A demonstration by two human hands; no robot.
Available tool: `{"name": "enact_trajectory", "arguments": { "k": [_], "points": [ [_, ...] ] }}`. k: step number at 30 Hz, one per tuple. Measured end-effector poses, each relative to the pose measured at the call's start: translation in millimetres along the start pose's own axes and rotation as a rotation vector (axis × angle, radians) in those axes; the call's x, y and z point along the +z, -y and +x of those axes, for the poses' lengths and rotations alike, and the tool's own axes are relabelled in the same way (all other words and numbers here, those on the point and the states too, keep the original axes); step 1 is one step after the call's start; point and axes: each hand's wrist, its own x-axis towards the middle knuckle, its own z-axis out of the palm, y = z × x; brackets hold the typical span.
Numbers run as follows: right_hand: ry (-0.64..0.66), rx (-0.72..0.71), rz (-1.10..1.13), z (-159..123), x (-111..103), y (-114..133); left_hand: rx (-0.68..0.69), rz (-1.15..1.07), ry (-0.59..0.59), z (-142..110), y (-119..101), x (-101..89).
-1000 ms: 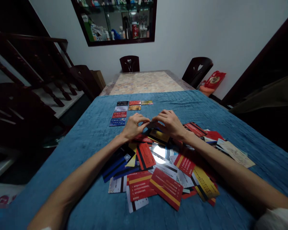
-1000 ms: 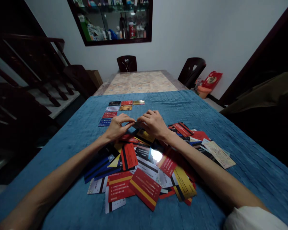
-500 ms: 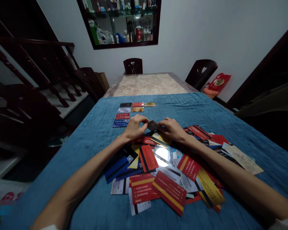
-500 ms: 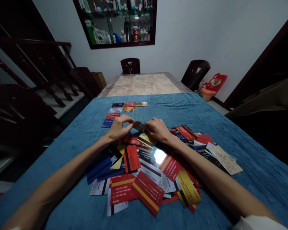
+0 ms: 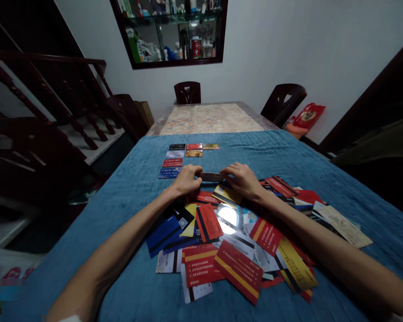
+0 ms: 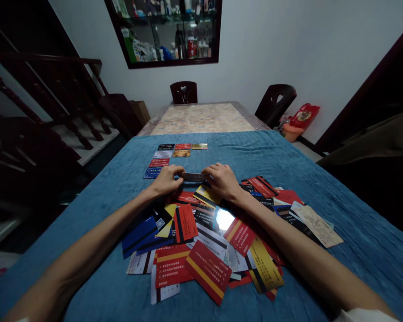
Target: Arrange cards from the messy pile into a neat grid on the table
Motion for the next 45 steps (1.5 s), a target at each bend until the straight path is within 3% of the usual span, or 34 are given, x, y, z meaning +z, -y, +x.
{"name": "enact_trajectory", "arguments": {
  "k": [8,18,25,32,45],
  "points": [
    [-0.024,-0.017,-0.117,-1,3,5,0.049,-0.086,-0.004,1,1,-4.5],
    [0.052,-0.025,-0.214,2,2,8,0.061,0.011,-0.041,-4,5,7.7],
    [0.123,0.024,-0.249,5,3,9,0.045,0.143,0.039,-7,-1,12.0],
    [0.207,0.116,-0.270,7,6,14,-0.064,0.224,0.155,-10,-11,11.1],
    [0.270,0.123,-0.211,15,-1,18,-0.081,0.177,0.138,-7,-4,13.9]
  ]
}}
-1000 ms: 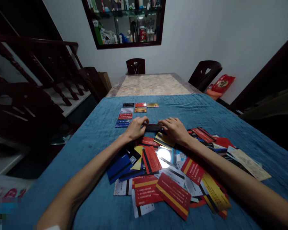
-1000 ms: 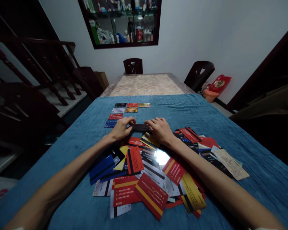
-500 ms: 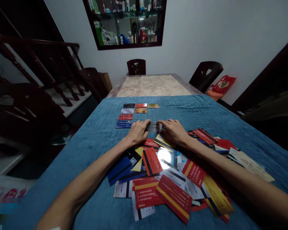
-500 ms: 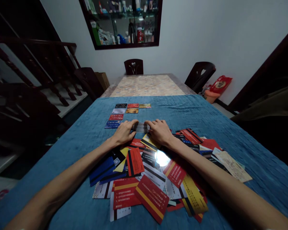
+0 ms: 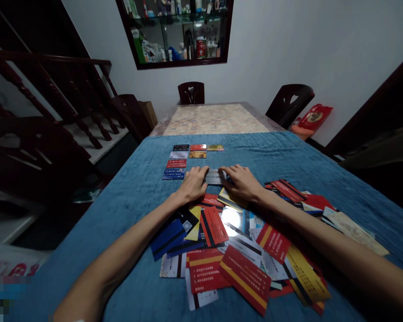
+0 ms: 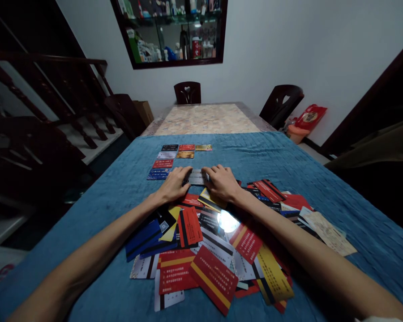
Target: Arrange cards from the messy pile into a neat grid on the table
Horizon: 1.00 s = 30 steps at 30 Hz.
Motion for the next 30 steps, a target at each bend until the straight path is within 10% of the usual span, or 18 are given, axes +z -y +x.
{"name": "enact_trajectory", "arguments": {
  "k": [30],
  "points": [
    [-0.075,-0.178,-0.042,94,-26,27,0.052,-0.029,-0.169,22,95,-50.0]
  ]
}}
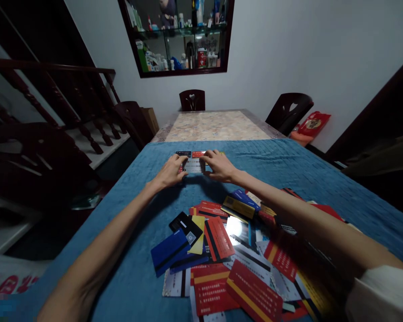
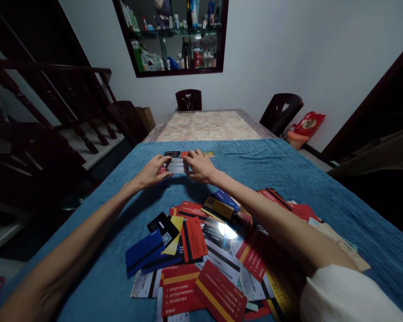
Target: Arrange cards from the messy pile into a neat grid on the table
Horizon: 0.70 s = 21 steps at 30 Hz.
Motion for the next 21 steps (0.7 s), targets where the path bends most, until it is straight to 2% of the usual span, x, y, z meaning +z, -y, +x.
{"name": "enact_trajectory", "arguments": {
  "k": [12,21],
  "points": [
    [0.028,0.014,0.045,52,12,5,-0.102,0.000,0.036,16,36,-12.3],
    [0.085,0.024,0.049,88,33,2,-0.193,-0.069,0.074,36,73,-0.3]
  ]
}}
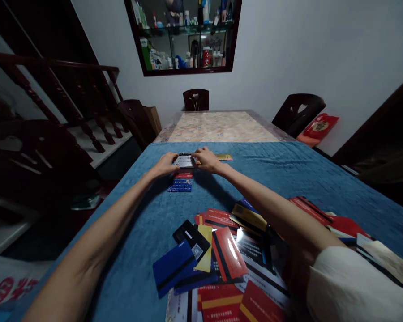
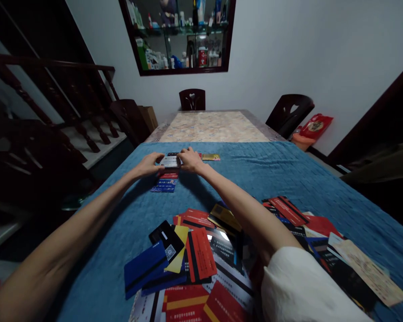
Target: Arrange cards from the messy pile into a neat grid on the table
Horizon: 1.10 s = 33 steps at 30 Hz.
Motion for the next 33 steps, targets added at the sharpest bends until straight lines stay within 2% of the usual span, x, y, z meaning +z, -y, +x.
{"name": "enact_trajectory", "arguments": {
  "k": [8,23,33],
  "points": [
    [0.034,0.018,-0.010,18,17,-2,0.015,0.050,0.079,13,12,6.5],
    [0.132,0.045,-0.019,28,23,-5,-0.040,0.022,0.131,20,16,12.7],
    [0.137,0.043,-0.013,27,22,-5,-0.033,0.047,0.126,20,18,15.5]
  ]
}}
